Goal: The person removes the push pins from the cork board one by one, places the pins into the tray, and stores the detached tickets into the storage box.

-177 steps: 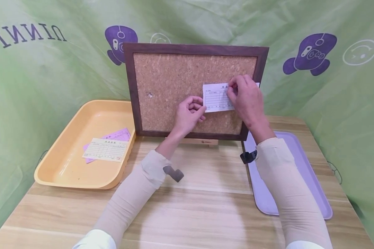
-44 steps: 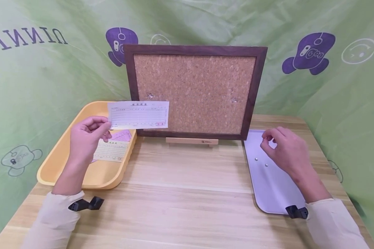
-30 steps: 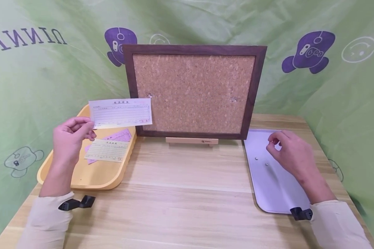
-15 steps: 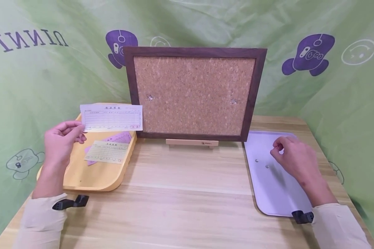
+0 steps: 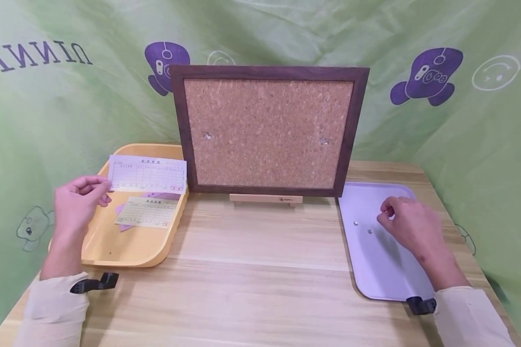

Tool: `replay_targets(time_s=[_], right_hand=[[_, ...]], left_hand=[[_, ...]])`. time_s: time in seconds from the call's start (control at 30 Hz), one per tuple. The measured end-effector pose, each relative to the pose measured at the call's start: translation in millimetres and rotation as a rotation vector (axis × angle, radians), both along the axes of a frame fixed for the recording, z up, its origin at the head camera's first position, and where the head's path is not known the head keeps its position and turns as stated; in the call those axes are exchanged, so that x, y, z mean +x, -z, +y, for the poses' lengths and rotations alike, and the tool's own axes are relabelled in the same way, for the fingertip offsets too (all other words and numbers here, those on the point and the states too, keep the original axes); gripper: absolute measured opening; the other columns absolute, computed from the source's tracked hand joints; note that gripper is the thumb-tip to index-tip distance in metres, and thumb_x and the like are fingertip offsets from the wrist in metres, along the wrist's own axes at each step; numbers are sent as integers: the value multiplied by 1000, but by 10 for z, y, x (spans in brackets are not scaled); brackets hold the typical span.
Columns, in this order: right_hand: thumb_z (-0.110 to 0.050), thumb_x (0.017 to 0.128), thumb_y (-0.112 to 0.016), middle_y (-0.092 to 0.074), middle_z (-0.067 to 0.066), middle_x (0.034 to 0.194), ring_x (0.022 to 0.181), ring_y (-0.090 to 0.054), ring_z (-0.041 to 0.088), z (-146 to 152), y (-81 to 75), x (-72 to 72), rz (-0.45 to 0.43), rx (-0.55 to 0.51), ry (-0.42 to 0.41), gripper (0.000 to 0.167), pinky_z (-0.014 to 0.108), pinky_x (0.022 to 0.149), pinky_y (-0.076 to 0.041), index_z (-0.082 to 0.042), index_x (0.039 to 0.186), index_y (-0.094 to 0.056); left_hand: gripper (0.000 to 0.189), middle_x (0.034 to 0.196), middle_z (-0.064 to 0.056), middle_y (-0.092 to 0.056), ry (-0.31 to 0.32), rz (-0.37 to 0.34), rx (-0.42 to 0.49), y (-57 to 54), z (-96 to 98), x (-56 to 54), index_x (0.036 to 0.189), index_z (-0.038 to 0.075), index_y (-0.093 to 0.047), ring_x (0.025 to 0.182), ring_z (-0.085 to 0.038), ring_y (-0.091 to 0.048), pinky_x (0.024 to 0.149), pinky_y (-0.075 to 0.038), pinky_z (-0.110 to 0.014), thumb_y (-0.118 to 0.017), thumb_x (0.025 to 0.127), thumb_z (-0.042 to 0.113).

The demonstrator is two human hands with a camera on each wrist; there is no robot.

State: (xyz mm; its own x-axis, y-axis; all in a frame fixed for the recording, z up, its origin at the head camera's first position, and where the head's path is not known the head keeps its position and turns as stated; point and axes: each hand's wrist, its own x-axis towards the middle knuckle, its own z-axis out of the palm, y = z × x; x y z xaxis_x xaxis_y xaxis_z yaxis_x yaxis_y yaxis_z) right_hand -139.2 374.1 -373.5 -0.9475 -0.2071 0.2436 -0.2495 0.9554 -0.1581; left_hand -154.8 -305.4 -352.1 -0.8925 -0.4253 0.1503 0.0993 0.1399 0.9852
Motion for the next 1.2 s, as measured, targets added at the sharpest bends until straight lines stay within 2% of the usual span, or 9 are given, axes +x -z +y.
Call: replay_targets(time_s=[0.2,0.4,0.6,0.73,0.93,1.1,1.2], right_hand=[[-9,83,-77,-72,9,81,70,-66,30,26,47,8,-73,-4,-13,16,43,55,-49,-1,96,-72],[-9,84,-78,-70,11,84,74,-66,33,31,65,-4,-159,0,-11,19,48,60,-52,2,98,-72],[-10,85,-78,-70,12,85,75,-65,32,12,74,-5,-218,16,-2,20,47,60,-53,3,99,-72],[-11,86,-76,-70,12,86,74,-64,29,10,85,-9,-234,27,-4,19,44,58,-52,2,100,-72],[-10,85,-76,-70,10,84,73,-63,27,1,97,-13,-226,42,-20,16,45,58,-52,0,97,-73],[-9,84,-74,-69,7,81,71,-61,23,-7,133,-9,-210,52,-41,11,43,57,-52,-3,93,-74],[-9,84,-74,-68,6,80,70,-59,23,-10,149,-8,-222,60,-42,9,44,58,-52,-4,91,-73]], left_hand=[[20,76,9,-69,-60,-122,-230,41,-48,6,108,-6,-71,58,-7,-62,56,-53,-15,-71,95,9],[27,77,11,-66,-38,-182,-377,110,-89,14,112,-7,-69,61,-5,-63,58,-54,-15,-68,97,15],[30,84,6,-67,-20,-236,-449,161,-100,27,115,-3,-69,67,-6,-64,60,-54,-17,-66,99,22],[29,88,-2,-69,-12,-259,-487,185,-113,27,114,-2,-70,70,-12,-66,59,-53,-19,-65,98,22],[27,92,-14,-70,21,-281,-592,232,-130,24,113,-3,-70,72,-22,-68,52,-48,-22,-64,98,19],[27,91,-17,-71,58,-278,-673,271,-145,20,114,-3,-71,72,-26,-68,49,-43,-25,-66,97,17],[26,91,-17,-71,84,-278,-698,281,-154,17,113,-4,-71,71,-25,-67,50,-45,-25,-66,96,15]])
